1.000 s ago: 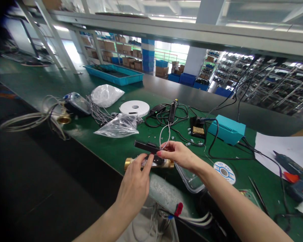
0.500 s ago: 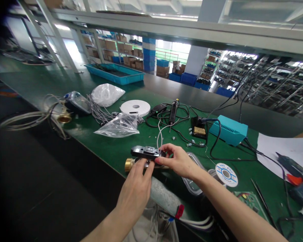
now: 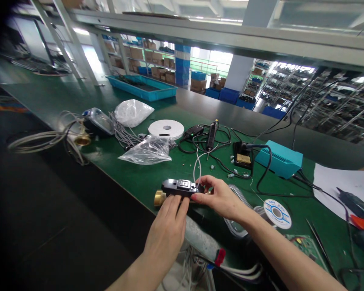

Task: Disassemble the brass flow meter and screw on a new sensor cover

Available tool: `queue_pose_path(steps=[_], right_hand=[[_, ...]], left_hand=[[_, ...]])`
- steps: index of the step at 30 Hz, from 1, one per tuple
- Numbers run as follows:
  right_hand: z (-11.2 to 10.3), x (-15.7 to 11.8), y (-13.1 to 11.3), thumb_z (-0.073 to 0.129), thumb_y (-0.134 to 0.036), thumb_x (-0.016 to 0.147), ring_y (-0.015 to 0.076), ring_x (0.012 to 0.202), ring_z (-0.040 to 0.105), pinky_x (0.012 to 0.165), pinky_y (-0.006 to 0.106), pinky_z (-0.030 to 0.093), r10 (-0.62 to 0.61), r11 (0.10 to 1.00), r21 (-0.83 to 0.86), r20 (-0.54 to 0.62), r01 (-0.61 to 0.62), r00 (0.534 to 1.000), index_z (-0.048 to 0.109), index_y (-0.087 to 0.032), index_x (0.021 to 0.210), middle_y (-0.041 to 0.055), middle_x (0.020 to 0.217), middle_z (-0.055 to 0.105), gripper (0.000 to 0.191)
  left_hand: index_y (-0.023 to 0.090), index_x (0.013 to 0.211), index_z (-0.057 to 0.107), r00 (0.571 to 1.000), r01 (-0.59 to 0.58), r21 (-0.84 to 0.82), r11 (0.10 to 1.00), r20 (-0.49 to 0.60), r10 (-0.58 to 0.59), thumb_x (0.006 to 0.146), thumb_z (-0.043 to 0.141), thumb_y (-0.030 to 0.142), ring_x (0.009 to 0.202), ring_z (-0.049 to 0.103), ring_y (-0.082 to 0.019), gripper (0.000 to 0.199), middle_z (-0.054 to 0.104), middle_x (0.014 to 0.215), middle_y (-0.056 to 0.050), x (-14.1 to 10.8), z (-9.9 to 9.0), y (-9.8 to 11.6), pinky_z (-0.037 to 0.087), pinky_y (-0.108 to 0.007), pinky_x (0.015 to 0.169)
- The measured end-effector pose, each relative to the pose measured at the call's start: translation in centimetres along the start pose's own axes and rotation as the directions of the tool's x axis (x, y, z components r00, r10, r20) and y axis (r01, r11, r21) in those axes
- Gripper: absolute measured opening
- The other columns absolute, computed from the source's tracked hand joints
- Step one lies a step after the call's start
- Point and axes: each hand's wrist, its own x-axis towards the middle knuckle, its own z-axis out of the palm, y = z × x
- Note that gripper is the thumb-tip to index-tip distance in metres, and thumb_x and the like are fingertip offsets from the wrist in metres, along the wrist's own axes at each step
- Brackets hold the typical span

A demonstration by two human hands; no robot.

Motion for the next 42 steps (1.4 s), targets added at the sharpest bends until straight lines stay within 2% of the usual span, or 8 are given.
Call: queue_pose_path(steps=[5, 11, 15, 18, 22, 28, 35, 42], right_hand=[[-0.3, -0.6, -0.3, 0.069, -0.041, 0.073, 0.0114, 0.069, 0.048, 0.063, 0.027, 0.040, -0.012, 0.996, -0.089, -0.034, 0.009, 0.999, 0.059, -0.019, 0.108, 0.0010, 0.091, 0.061, 0.043], [0.1, -1.0, 0.2, 0.068, -0.038, 0.075, 0.0173, 0.091, 0.054, 0.077, 0.030, 0.045, -0.122, 0.984, -0.144, -0.092, 0.108, 0.988, 0.061, -0.022, 0.109, 0.0037, 0.100, 0.057, 0.038], [0.7, -1.1, 0.9, 0.068, -0.043, 0.074, 0.0160, 0.085, 0.051, 0.075, 0.031, 0.044, -0.126, 0.985, -0.140, -0.163, 0.103, 0.978, 0.060, -0.024, 0.109, 0.0023, 0.096, 0.056, 0.041], [1.0, -1.1, 1.1, 0.068, -0.046, 0.074, 0.0152, 0.080, 0.050, 0.071, 0.030, 0.043, -0.101, 0.989, -0.123, -0.196, 0.078, 0.975, 0.060, -0.023, 0.108, 0.0023, 0.095, 0.057, 0.042], [1.1, -1.1, 1.2, 0.068, -0.046, 0.073, 0.0137, 0.075, 0.049, 0.068, 0.029, 0.043, -0.070, 0.996, -0.063, -0.182, 0.060, 0.981, 0.060, -0.023, 0.107, 0.0022, 0.097, 0.057, 0.042], [0.9, -1.0, 1.5, 0.067, -0.048, 0.073, 0.0141, 0.073, 0.049, 0.067, 0.030, 0.042, -0.073, 0.994, -0.091, -0.175, 0.057, 0.982, 0.059, -0.024, 0.110, 0.0017, 0.095, 0.059, 0.044], [1.0, -1.1, 2.0, 0.069, -0.045, 0.073, 0.0152, 0.076, 0.048, 0.070, 0.030, 0.041, -0.106, 0.985, -0.152, -0.183, 0.078, 0.977, 0.058, -0.024, 0.110, 0.0025, 0.097, 0.058, 0.043], [0.9, -0.9, 2.2, 0.068, -0.045, 0.074, 0.0155, 0.075, 0.048, 0.072, 0.032, 0.041, -0.078, 0.983, -0.177, -0.152, 0.050, 0.985, 0.059, -0.023, 0.109, 0.0023, 0.091, 0.056, 0.042]], left_hand=[[0.004, 0.119, 0.053, 1.000, -0.020, 0.017, 1.000, -0.007, 0.020, 0.078, 0.045, -0.001, 0.111, 0.052, -0.032, 0.042, 0.051, 0.119, -0.017, -0.1, -0.1, 0.0, 0.052, -0.048, 0.093], [0.005, 0.123, 0.052, 1.000, 0.008, 0.012, 1.000, -0.019, -0.008, 0.079, 0.043, -0.004, 0.115, 0.049, -0.034, 0.046, 0.045, 0.125, -0.020, -0.5, 0.2, 0.2, 0.052, -0.048, 0.092], [0.010, 0.128, 0.051, 0.997, 0.081, 0.016, 0.997, -0.006, -0.081, 0.082, 0.045, -0.003, 0.122, 0.042, -0.034, 0.048, 0.040, 0.130, -0.021, -0.7, 0.0, 0.4, 0.050, -0.048, 0.095], [0.012, 0.130, 0.050, 0.996, 0.086, 0.029, 0.996, 0.018, -0.087, 0.088, 0.040, 0.003, 0.127, 0.037, -0.033, 0.044, 0.039, 0.133, -0.019, -0.7, -0.3, 0.4, 0.045, -0.049, 0.101], [0.012, 0.133, 0.047, 0.996, 0.070, 0.046, 0.997, 0.050, -0.072, 0.091, 0.032, 0.005, 0.129, 0.036, -0.030, 0.046, 0.041, 0.134, -0.019, -0.7, -0.3, 0.1, 0.041, -0.048, 0.105], [0.012, 0.137, 0.043, 0.994, 0.020, 0.085, 0.996, 0.103, -0.029, 0.091, 0.033, 0.009, 0.131, 0.033, -0.030, 0.046, 0.038, 0.139, -0.017, -0.8, -0.3, -0.3, 0.036, -0.051, 0.108], [0.013, 0.133, 0.047, 0.997, 0.014, 0.108, 0.994, 0.075, -0.022, 0.089, 0.034, 0.009, 0.127, 0.039, -0.029, 0.046, 0.042, 0.136, -0.015, -0.8, -0.3, -0.3, 0.045, -0.047, 0.101], [0.012, 0.137, 0.042, 0.992, -0.022, 0.115, 0.993, 0.129, 0.007, 0.092, 0.030, 0.010, 0.132, 0.031, -0.030, 0.047, 0.037, 0.141, -0.013, -0.9, -0.6, -0.6, 0.040, -0.051, 0.105]])
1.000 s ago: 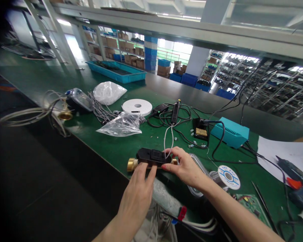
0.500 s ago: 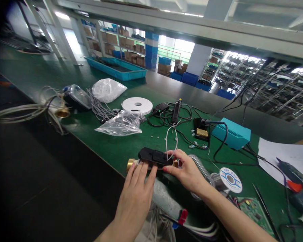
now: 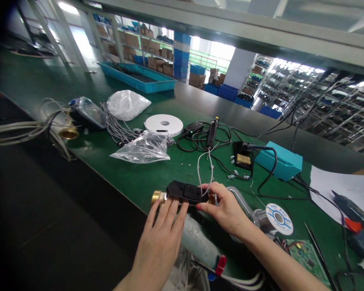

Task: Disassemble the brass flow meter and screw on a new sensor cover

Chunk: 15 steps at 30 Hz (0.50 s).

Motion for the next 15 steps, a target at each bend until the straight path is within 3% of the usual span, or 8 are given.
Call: queue_pose_path(steps=[3, 6, 9, 11, 13, 15], right_hand=[[-0.3, 0.1, -0.1, 0.067, -0.045, 0.076, 0.0160, 0.077, 0.048, 0.073, 0.033, 0.042, -0.028, 0.999, -0.031, 0.017, 0.029, 0.999, 0.059, -0.024, 0.109, 0.0023, 0.091, 0.056, 0.040], [-0.5, 0.3, -0.2, 0.067, -0.043, 0.076, 0.0164, 0.081, 0.050, 0.075, 0.033, 0.043, -0.062, 0.996, -0.058, 0.026, 0.063, 0.998, 0.059, -0.024, 0.109, 0.0023, 0.092, 0.056, 0.039], [-0.7, 0.4, -0.2, 0.067, -0.042, 0.077, 0.0161, 0.082, 0.051, 0.075, 0.032, 0.043, -0.074, 0.994, -0.082, 0.047, 0.077, 0.996, 0.059, -0.024, 0.110, 0.0023, 0.093, 0.055, 0.039], [-0.8, 0.5, -0.3, 0.067, -0.041, 0.077, 0.0159, 0.082, 0.051, 0.075, 0.032, 0.043, -0.086, 0.989, -0.113, 0.065, 0.093, 0.994, 0.059, -0.023, 0.110, 0.0024, 0.093, 0.055, 0.038], [-0.9, 0.5, -0.4, 0.067, -0.040, 0.078, 0.0164, 0.085, 0.051, 0.077, 0.033, 0.043, -0.106, 0.982, -0.150, 0.074, 0.116, 0.992, 0.060, -0.022, 0.110, 0.0031, 0.095, 0.056, 0.037], [-1.1, 0.5, -0.7, 0.066, -0.039, 0.079, 0.0177, 0.089, 0.051, 0.080, 0.034, 0.043, -0.118, 0.973, -0.189, 0.078, 0.131, 0.990, 0.060, -0.022, 0.110, 0.0040, 0.097, 0.057, 0.036]], left_hand=[[0.011, 0.135, 0.044, 1.000, -0.003, -0.053, 0.999, -0.027, 0.001, 0.094, 0.026, 0.009, 0.131, 0.033, -0.028, 0.045, 0.040, 0.140, -0.012, -0.3, 0.2, -0.4, 0.040, -0.050, 0.105], [0.008, 0.129, 0.049, 0.991, -0.062, -0.192, 0.979, -0.132, 0.037, 0.094, 0.027, 0.006, 0.127, 0.039, -0.026, 0.040, 0.045, 0.135, -0.011, -0.4, 0.0, -1.2, 0.041, -0.045, 0.105], [0.007, 0.109, 0.058, 0.957, -0.125, -0.374, 0.919, -0.290, 0.012, 0.093, 0.039, 0.003, 0.114, 0.050, -0.022, 0.025, 0.056, 0.117, -0.011, 0.0, -0.9, -3.0, 0.042, -0.039, 0.102], [0.008, 0.103, 0.059, 0.938, -0.101, -0.412, 0.906, -0.342, -0.051, 0.091, 0.050, 0.005, 0.107, 0.052, -0.022, 0.016, 0.058, 0.107, -0.011, 0.7, -1.7, -4.5, 0.044, -0.038, 0.098], [0.009, 0.120, 0.052, 0.963, -0.098, -0.388, 0.917, -0.268, -0.010, 0.091, 0.054, 0.009, 0.117, 0.046, -0.025, 0.029, 0.052, 0.122, -0.011, 1.8, -2.1, -6.2, 0.040, -0.042, 0.102], [0.012, 0.131, 0.043, 0.979, -0.185, -0.349, 0.919, -0.151, 0.139, 0.091, 0.057, 0.014, 0.125, 0.039, -0.025, 0.043, 0.046, 0.133, -0.009, 2.9, -2.1, -7.7, 0.028, -0.048, 0.112]])
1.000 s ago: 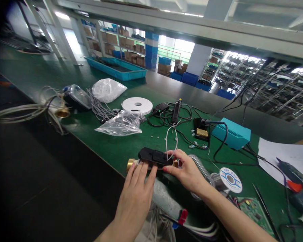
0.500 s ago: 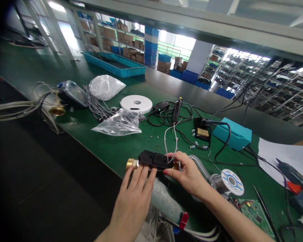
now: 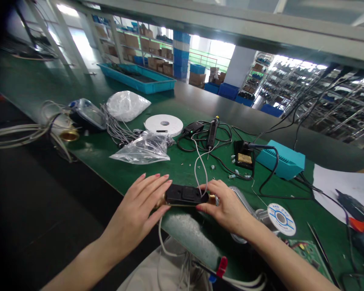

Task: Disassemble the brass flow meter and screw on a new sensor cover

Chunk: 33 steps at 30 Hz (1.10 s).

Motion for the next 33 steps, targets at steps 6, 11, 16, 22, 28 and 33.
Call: queue_pose_path(steps=[6, 11, 16, 22, 28, 33], right_hand=[[-0.3, 0.1, -0.6, 0.065, -0.037, 0.080, 0.0199, 0.095, 0.049, 0.085, 0.038, 0.042, -0.033, 0.993, -0.114, 0.026, 0.036, 0.999, 0.060, -0.023, 0.110, 0.0039, 0.100, 0.061, 0.034], [-0.3, 0.2, -0.9, 0.064, -0.035, 0.080, 0.0198, 0.094, 0.049, 0.085, 0.038, 0.043, -0.062, 0.983, -0.169, 0.019, 0.064, 0.998, 0.060, -0.021, 0.110, 0.0048, 0.101, 0.061, 0.033], [-0.2, 0.1, -0.9, 0.062, -0.034, 0.082, 0.0197, 0.096, 0.050, 0.086, 0.037, 0.043, -0.084, 0.985, -0.150, 0.022, 0.087, 0.996, 0.058, -0.022, 0.111, 0.0052, 0.102, 0.060, 0.032], [0.1, 0.1, -0.6, 0.063, -0.036, 0.080, 0.0157, 0.081, 0.055, 0.076, 0.031, 0.045, 0.036, 0.999, -0.002, 0.072, -0.036, 0.997, 0.056, -0.022, 0.112, 0.0034, 0.097, 0.061, 0.036], [0.3, 0.2, -0.4, 0.064, -0.041, 0.078, 0.0160, 0.078, 0.057, 0.075, 0.031, 0.043, 0.086, 0.996, 0.018, 0.084, -0.088, 0.993, 0.057, -0.023, 0.111, 0.0005, 0.090, 0.065, 0.038], [0.3, 0.4, -0.4, 0.063, -0.043, 0.078, 0.0153, 0.072, 0.055, 0.071, 0.030, 0.042, 0.098, 0.995, -0.025, 0.069, -0.097, 0.993, 0.058, -0.023, 0.115, 0.0005, 0.084, 0.064, 0.041]], left_hand=[[0.010, 0.127, 0.046, 0.967, -0.210, -0.044, 0.977, 0.139, 0.214, 0.086, 0.066, 0.014, 0.117, 0.047, -0.021, 0.046, 0.055, 0.122, -0.007, 1.1, 0.5, -2.8, 0.026, -0.046, 0.115], [0.007, 0.125, 0.046, 0.963, -0.262, -0.058, 0.963, 0.058, 0.265, 0.089, 0.060, 0.014, 0.112, 0.050, -0.022, 0.039, 0.057, 0.118, -0.009, 0.8, 0.9, -2.9, 0.036, -0.046, 0.110], [0.011, 0.122, 0.048, 0.985, -0.164, -0.213, 0.963, 0.023, 0.173, 0.088, 0.062, 0.015, 0.102, 0.054, -0.019, 0.037, 0.059, 0.109, -0.007, 0.6, 1.5, -3.2, 0.039, -0.044, 0.106], [0.018, 0.121, 0.047, 0.987, 0.006, -0.381, 0.925, 0.151, 0.056, 0.076, 0.075, 0.010, 0.099, 0.055, -0.016, 0.054, 0.058, 0.106, -0.002, 0.7, 1.6, -3.7, 0.030, -0.044, 0.112], [0.019, 0.117, 0.050, 0.980, 0.064, -0.434, 0.899, 0.199, 0.026, 0.074, 0.077, 0.008, 0.099, 0.055, -0.014, 0.052, 0.059, 0.104, 0.000, 1.0, 1.4, -3.8, 0.022, -0.045, 0.115], [0.019, 0.117, 0.049, 0.985, 0.087, -0.483, 0.871, 0.172, -0.003, 0.075, 0.076, 0.008, 0.099, 0.055, -0.014, 0.052, 0.059, 0.103, 0.001, 0.9, 1.9, -3.9, 0.020, -0.042, 0.116]])
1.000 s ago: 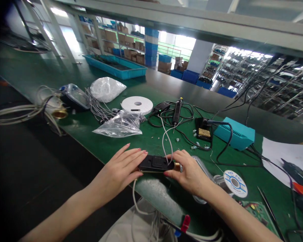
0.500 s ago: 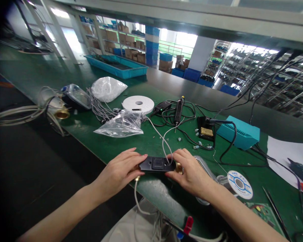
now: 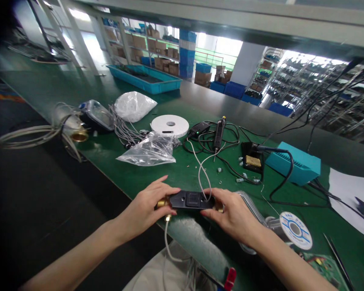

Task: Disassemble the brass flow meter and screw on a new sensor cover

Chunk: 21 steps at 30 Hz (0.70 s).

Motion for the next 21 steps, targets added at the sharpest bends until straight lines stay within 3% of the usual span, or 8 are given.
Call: queue_pose_path(steps=[9, 15, 21], right_hand=[[-0.7, -0.2, -1.1, 0.061, -0.042, 0.080, 0.0169, 0.079, 0.060, 0.076, 0.031, 0.045, -0.015, 0.997, -0.076, 0.040, 0.018, 0.999, 0.060, -0.022, 0.114, 0.0040, 0.090, 0.067, 0.039], [-0.4, -0.2, -0.7, 0.063, -0.042, 0.078, 0.0132, 0.070, 0.058, 0.067, 0.027, 0.047, -0.062, 0.997, -0.049, 0.036, 0.064, 0.997, 0.059, -0.021, 0.119, 0.0037, 0.094, 0.069, 0.046], [-0.5, 0.1, -0.5, 0.061, -0.048, 0.079, 0.0133, 0.067, 0.057, 0.065, 0.027, 0.046, -0.033, 0.999, -0.039, 0.086, 0.036, 0.996, 0.060, -0.022, 0.121, 0.0015, 0.082, 0.069, 0.049]], left_hand=[[0.019, 0.115, 0.049, 0.999, 0.032, -0.044, 0.999, 0.041, -0.030, 0.078, 0.073, 0.006, 0.102, 0.055, -0.013, 0.046, 0.058, 0.104, 0.002, -0.1, -0.4, 0.3, 0.021, -0.041, 0.117], [0.019, 0.112, 0.051, 0.993, 0.052, -0.032, 0.998, 0.108, -0.048, 0.080, 0.070, 0.007, 0.103, 0.053, -0.015, 0.039, 0.058, 0.104, 0.001, 0.0, -0.9, 0.8, 0.020, -0.043, 0.117], [0.019, 0.116, 0.049, 0.993, 0.055, -0.036, 0.998, 0.107, -0.051, 0.078, 0.072, 0.008, 0.106, 0.053, -0.015, 0.046, 0.057, 0.108, 0.000, -0.2, -0.7, 0.5, 0.022, -0.045, 0.116]])
